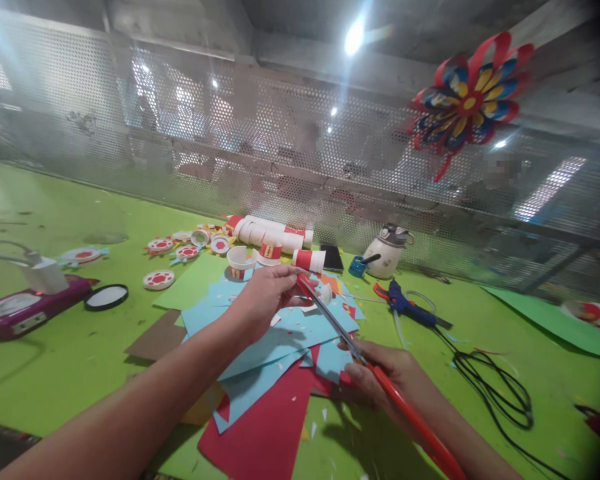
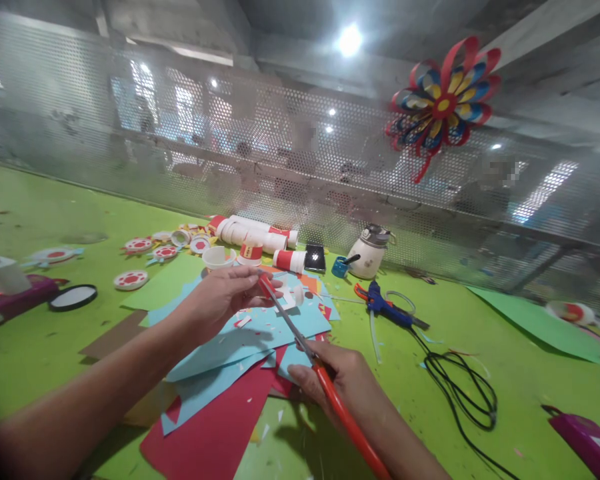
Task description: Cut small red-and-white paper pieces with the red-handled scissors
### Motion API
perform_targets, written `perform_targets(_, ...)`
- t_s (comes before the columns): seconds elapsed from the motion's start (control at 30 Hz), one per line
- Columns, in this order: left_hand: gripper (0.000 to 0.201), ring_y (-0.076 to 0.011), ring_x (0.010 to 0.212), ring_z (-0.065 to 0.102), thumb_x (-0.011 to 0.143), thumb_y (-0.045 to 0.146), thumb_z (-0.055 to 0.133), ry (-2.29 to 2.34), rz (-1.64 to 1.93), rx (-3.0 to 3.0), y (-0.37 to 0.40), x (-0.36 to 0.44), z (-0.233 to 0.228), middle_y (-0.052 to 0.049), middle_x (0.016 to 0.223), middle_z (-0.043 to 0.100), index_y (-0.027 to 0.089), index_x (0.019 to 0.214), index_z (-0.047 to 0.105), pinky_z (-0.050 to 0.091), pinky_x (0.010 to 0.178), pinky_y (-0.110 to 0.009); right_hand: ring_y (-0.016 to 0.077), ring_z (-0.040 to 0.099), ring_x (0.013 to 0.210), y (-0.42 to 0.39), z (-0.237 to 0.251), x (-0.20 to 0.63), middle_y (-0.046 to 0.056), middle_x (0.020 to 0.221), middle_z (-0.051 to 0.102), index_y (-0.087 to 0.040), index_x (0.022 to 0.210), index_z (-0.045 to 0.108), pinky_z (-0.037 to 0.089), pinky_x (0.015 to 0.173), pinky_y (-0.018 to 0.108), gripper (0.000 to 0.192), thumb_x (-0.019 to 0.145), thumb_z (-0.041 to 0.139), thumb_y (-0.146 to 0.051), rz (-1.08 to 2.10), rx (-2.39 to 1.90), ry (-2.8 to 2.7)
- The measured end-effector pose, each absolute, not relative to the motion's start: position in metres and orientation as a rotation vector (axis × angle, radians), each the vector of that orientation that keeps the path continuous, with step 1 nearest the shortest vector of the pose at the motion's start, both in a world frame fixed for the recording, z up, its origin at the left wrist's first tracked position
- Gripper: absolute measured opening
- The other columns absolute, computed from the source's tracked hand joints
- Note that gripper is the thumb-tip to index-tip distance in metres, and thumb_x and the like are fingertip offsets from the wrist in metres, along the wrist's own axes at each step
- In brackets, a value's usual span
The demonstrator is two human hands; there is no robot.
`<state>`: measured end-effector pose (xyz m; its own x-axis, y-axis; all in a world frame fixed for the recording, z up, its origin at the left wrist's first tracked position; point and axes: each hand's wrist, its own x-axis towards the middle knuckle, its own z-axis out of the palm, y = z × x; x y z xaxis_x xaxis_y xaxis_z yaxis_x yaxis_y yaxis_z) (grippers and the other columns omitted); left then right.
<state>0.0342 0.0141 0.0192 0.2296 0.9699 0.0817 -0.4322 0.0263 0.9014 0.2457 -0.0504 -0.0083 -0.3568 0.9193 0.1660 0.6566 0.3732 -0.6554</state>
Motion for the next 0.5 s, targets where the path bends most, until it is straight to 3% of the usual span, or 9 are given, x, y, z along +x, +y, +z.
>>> perform_targets(0.23, 0.015, -0.0201, 0.072, 0.066, 0.077, 0.009, 0.053, 0.715, 1.216, 1.02, 0.0135, 0.0336, 0.0196, -0.013, 0.077, 0.071, 0.008, 0.082, 0.066, 0.053, 0.073, -0.037, 0.0175, 0.053, 0.053, -0.0513, -0.0082, 0.2434, 0.003, 0.065, 0.062, -0.015, 0.091, 0.071, 0.043, 0.049, 0.025, 0.044, 0.083, 0.049, -0.053, 0.666, -1.374, -2.102)
perform_targets(0.5, 0.013, -0.0203, 0.072, 0.066, 0.078, 0.012, 0.053, 0.779, 1.203, 1.076, 0.0136, 0.0343, 0.0209, -0.012, 0.073, 0.07, 0.009, 0.08, 0.066, 0.053, 0.072, -0.038, 0.0176, 0.053, 0.057, -0.0518, -0.0062, 0.2424, 0.003, 0.069, 0.061, -0.017, 0.09, 0.07, 0.042, 0.051, 0.025, 0.041, 0.084, 0.049, -0.051, 0.714, -1.358, -2.113)
